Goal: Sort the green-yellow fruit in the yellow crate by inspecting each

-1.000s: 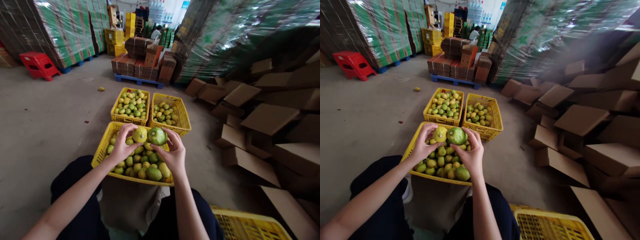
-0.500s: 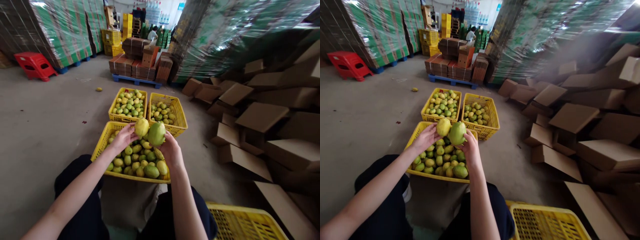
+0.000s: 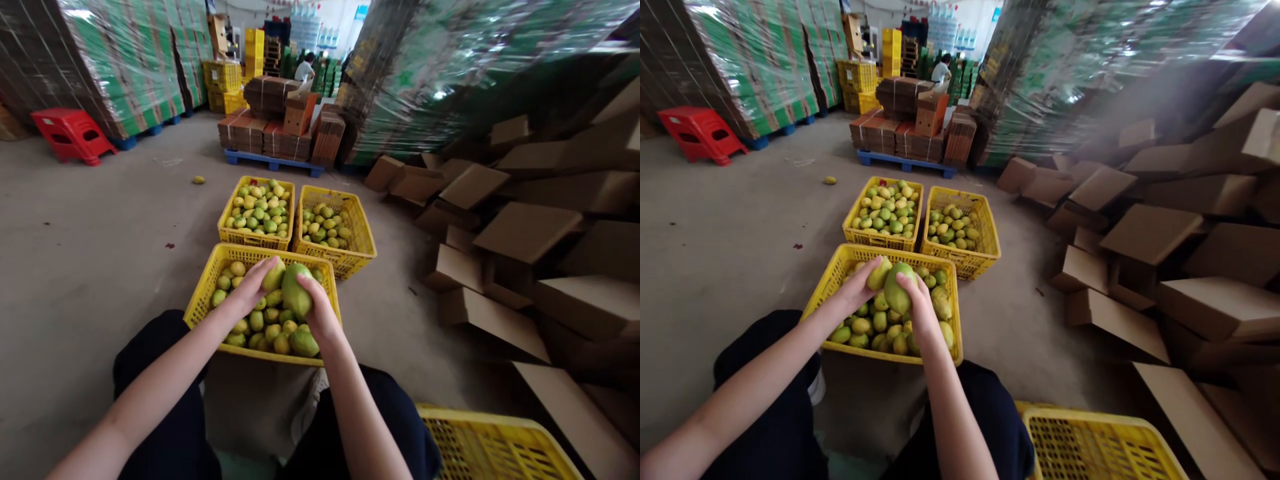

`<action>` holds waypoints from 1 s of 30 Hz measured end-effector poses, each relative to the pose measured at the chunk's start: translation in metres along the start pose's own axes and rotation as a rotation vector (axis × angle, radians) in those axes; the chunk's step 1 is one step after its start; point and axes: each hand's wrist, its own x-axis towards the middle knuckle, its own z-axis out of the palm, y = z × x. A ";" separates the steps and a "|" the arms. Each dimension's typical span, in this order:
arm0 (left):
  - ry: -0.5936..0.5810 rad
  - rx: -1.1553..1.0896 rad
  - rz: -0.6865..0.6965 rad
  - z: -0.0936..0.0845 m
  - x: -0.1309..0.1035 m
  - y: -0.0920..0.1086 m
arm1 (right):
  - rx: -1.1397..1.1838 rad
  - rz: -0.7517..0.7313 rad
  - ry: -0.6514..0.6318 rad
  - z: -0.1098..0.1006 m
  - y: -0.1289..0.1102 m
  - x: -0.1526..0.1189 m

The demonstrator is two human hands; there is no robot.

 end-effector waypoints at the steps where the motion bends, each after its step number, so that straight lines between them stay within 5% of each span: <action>1: 0.036 -0.027 -0.065 0.001 0.001 0.001 | 0.075 0.030 0.000 0.000 -0.001 0.003; 5: 0.069 -0.073 -0.232 0.006 0.000 0.008 | 0.237 0.118 -0.043 -0.007 -0.007 0.013; 12: 0.100 -0.220 -0.276 0.006 0.001 0.015 | 0.237 0.164 0.005 -0.012 -0.003 0.020; 16: 0.037 -0.171 -0.298 0.004 0.005 0.011 | 0.294 0.306 -0.048 -0.008 -0.004 0.019; 20: -0.019 -0.078 -0.278 0.000 0.010 0.007 | 0.304 0.263 -0.085 -0.004 -0.008 0.016; 25: -0.048 0.028 -0.020 0.001 0.005 0.005 | 0.189 0.090 0.076 -0.005 -0.009 0.015; 30: -0.140 0.236 0.406 0.000 -0.002 0.002 | -0.164 -0.395 0.291 -0.011 -0.010 0.012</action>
